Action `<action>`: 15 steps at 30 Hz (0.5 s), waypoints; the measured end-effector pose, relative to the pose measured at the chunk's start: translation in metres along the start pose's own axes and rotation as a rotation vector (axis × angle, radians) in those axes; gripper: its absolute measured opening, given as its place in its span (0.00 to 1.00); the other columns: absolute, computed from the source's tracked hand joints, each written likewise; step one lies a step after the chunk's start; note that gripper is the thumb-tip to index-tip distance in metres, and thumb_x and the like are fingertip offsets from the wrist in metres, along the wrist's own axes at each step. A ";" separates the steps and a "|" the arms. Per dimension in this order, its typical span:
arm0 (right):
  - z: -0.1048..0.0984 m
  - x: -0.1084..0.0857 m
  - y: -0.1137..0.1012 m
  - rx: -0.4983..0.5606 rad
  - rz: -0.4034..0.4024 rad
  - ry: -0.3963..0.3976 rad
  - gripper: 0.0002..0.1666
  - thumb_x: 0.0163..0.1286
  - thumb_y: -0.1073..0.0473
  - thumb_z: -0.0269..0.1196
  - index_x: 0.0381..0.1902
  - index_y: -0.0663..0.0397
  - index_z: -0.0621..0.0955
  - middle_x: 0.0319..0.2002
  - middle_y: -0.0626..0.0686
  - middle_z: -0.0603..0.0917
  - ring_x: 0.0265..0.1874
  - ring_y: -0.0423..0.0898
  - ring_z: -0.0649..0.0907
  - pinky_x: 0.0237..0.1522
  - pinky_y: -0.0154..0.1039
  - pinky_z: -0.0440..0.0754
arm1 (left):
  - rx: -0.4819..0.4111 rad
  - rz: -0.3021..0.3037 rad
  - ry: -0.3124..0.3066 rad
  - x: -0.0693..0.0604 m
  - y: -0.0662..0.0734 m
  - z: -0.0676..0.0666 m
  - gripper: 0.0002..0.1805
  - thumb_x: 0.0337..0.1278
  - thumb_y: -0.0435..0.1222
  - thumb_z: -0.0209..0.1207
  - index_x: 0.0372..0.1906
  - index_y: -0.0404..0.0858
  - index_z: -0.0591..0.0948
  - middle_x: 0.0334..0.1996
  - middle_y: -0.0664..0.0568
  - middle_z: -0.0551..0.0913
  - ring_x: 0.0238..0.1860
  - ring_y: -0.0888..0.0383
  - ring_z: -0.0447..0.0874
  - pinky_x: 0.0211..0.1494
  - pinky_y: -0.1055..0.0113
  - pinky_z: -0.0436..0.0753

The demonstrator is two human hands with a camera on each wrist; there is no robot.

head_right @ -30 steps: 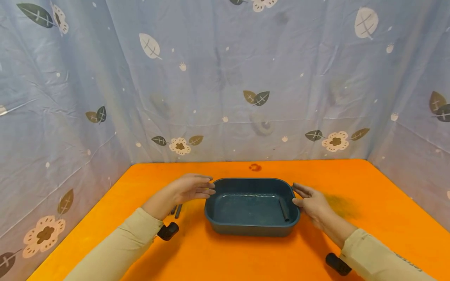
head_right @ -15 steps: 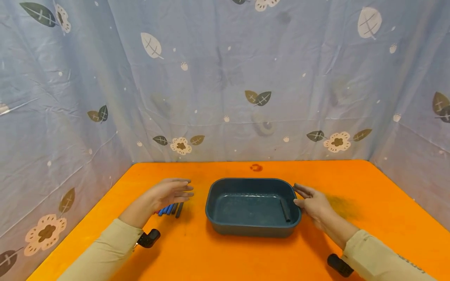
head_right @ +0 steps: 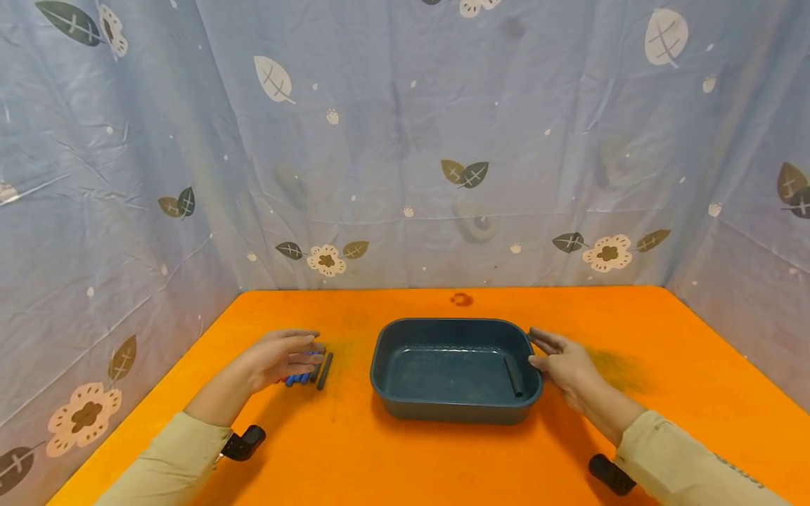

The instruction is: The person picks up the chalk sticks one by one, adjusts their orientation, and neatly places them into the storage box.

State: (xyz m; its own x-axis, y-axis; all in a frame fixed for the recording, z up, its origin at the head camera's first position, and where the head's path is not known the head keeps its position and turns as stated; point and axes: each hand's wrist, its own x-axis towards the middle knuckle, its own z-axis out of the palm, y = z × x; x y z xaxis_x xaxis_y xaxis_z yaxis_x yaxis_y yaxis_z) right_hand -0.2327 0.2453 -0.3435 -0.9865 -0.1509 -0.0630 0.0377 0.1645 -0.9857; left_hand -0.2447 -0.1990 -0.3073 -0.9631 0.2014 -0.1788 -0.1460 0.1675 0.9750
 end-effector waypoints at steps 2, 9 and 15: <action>-0.001 0.000 0.000 -0.006 -0.004 0.003 0.38 0.75 0.73 0.48 0.74 0.71 0.42 0.73 0.72 0.43 0.36 0.32 0.79 0.34 0.31 0.79 | 0.008 0.009 0.004 -0.001 -0.003 -0.005 0.27 0.77 0.34 0.43 0.70 0.21 0.56 0.63 0.25 0.66 0.62 0.36 0.71 0.59 0.55 0.78; 0.000 -0.001 0.001 -0.003 -0.004 -0.002 0.38 0.75 0.72 0.47 0.74 0.71 0.42 0.73 0.72 0.43 0.35 0.33 0.78 0.34 0.31 0.79 | 0.041 0.019 -0.030 0.001 -0.009 -0.023 0.29 0.77 0.36 0.42 0.71 0.21 0.53 0.65 0.24 0.63 0.64 0.35 0.68 0.62 0.54 0.75; 0.000 0.000 0.000 -0.018 0.000 -0.002 0.37 0.76 0.72 0.47 0.74 0.70 0.42 0.73 0.72 0.43 0.36 0.32 0.78 0.35 0.31 0.78 | 0.048 0.007 -0.013 0.008 -0.014 -0.040 0.30 0.77 0.35 0.42 0.71 0.19 0.50 0.66 0.24 0.61 0.66 0.34 0.65 0.63 0.52 0.73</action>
State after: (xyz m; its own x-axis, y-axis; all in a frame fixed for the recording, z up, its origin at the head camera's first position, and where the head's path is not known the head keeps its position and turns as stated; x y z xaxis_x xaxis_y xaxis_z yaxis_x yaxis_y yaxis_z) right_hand -0.2324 0.2455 -0.3438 -0.9862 -0.1528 -0.0630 0.0347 0.1816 -0.9828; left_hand -0.2594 -0.2384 -0.3172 -0.9609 0.2154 -0.1741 -0.1279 0.2125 0.9688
